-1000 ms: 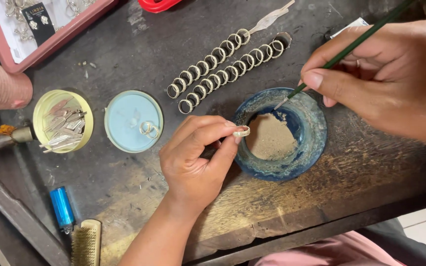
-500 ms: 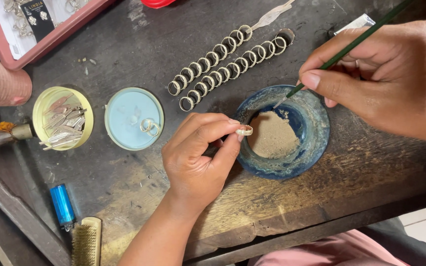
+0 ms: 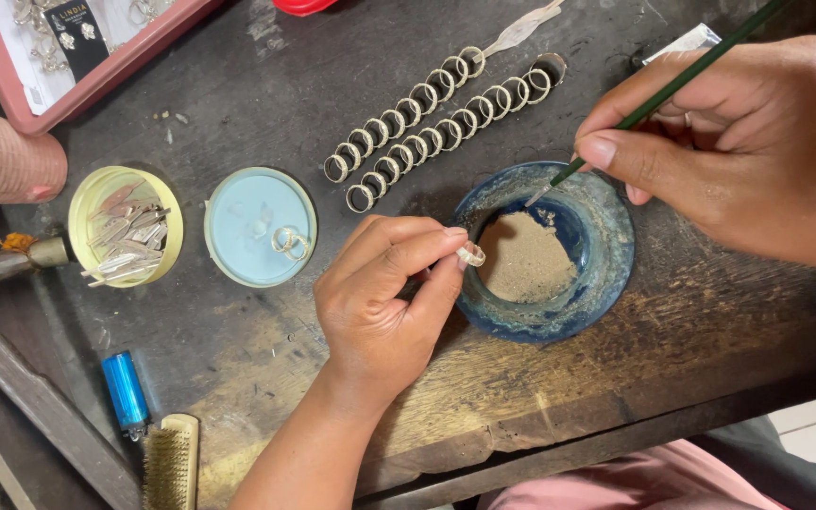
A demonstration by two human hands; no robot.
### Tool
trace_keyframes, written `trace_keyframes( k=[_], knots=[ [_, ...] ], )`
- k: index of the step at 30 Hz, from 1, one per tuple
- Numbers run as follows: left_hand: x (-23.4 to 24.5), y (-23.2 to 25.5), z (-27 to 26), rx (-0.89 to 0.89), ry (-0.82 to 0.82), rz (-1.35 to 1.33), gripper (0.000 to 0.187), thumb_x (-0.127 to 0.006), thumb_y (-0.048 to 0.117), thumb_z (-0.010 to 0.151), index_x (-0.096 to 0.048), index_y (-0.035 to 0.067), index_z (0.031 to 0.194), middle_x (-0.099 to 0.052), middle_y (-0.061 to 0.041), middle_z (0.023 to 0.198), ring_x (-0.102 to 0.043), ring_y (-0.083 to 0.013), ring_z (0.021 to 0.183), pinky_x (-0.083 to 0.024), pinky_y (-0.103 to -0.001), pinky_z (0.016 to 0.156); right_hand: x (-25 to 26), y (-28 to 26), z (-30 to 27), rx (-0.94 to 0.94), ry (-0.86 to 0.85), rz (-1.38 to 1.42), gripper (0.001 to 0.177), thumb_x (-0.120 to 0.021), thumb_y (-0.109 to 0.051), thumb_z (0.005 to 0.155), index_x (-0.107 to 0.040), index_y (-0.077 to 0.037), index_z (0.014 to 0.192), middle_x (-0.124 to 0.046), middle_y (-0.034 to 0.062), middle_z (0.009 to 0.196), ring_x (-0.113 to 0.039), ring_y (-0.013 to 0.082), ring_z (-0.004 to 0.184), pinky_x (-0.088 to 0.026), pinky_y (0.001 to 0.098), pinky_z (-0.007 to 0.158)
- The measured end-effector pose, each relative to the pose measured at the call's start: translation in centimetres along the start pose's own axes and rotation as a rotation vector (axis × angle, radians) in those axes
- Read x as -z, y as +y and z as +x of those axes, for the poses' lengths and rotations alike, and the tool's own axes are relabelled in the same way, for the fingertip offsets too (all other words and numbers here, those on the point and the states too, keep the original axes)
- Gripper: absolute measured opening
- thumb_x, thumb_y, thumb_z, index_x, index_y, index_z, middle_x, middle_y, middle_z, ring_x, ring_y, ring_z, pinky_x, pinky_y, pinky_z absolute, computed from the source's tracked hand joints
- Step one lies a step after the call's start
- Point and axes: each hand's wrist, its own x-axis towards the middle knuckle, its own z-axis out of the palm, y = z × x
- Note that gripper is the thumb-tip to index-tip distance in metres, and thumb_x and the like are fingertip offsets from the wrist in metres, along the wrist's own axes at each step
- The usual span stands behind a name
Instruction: Applying paste to small jewelry components using a fine brush at a workbench.
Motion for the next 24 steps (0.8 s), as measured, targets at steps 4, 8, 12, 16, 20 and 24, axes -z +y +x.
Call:
trace_keyframes(
  k=[4, 8, 12, 16, 20, 24],
  knots=[
    [-0.1, -0.2, -0.2, 0.002, 0.003, 0.015, 0.017, -0.063, -0.006, 0.079, -0.061, 0.008, 0.088, -0.062, -0.005, 0.081, -0.059, -0.017, 0.07, -0.046, -0.026, 0.067, 0.2, -0.3, 0.0, -0.033, -0.021, -0.003, 0.004, -0.064, -0.002, 0.086, -0.065, 0.001, 0.084, -0.058, 0.0095, 0.056, -0.057, 0.0128, 0.049, -0.042, 0.0219, 0.041],
    [0.0, -0.4, -0.4, 0.004, 0.006, -0.003, 0.021, -0.062, -0.008, 0.079, -0.061, 0.01, 0.09, -0.062, -0.005, 0.083, -0.058, -0.0178, 0.071, -0.045, -0.027, 0.068, 0.0, -0.2, -0.4, 0.001, -0.007, 0.218, 0.006, -0.057, 0.003, 0.086, -0.059, 0.009, 0.084, -0.053, 0.0133, 0.055, -0.051, 0.0148, 0.046, -0.038, 0.021, 0.042],
    [-0.1, -0.5, -0.6, 0.006, -0.011, -0.016, 0.02, -0.062, -0.005, 0.08, -0.061, 0.011, 0.092, -0.062, -0.004, 0.084, -0.054, -0.0158, 0.068, -0.043, -0.027, 0.068, 0.2, -0.4, -1.3, 0.053, -0.049, 0.391, 0.015, -0.05, -0.007, 0.08, -0.056, 0.007, 0.083, -0.053, 0.011, 0.056, -0.05, 0.0127, 0.043, -0.038, 0.0187, 0.043],
    [-0.2, -0.5, -0.8, 0.005, -0.004, -0.011, 0.018, -0.062, -0.003, 0.081, -0.061, 0.013, 0.091, -0.061, -0.003, 0.084, -0.053, -0.0147, 0.066, -0.042, -0.027, 0.068, 0.5, -0.1, -1.9, 0.24, -0.07, 0.292, 0.016, -0.05, -0.006, 0.074, -0.055, 0.005, 0.084, -0.063, 0.0143, 0.081, -0.058, 0.0113, 0.048, -0.048, 0.017, 0.045],
    [-0.2, -0.5, -0.8, 0.036, -0.011, 0.016, 0.02, -0.061, -0.002, 0.08, -0.061, 0.013, 0.093, -0.06, -0.003, 0.082, -0.053, -0.0146, 0.069, -0.043, -0.024, 0.063, 0.5, 0.1, -1.9, 0.392, -0.078, 0.142, 0.015, -0.055, -0.008, 0.073, -0.059, -0.001, 0.085, -0.065, 0.0099, 0.08, -0.068, 0.0167, 0.072, -0.053, 0.0226, 0.061],
    [-0.1, -0.1, -0.5, 0.057, -0.033, 0.024, 0.014, -0.059, -0.001, 0.078, -0.06, 0.011, 0.087, -0.059, -0.004, 0.079, -0.053, -0.0154, 0.069, -0.043, -0.025, 0.061, 0.7, 0.0, -1.9, 0.435, -0.069, 0.129, 0.015, -0.055, -0.008, 0.073, -0.057, -0.002, 0.087, -0.065, 0.0097, 0.081, -0.068, 0.0169, 0.073, -0.053, 0.0231, 0.062]
  ],
)
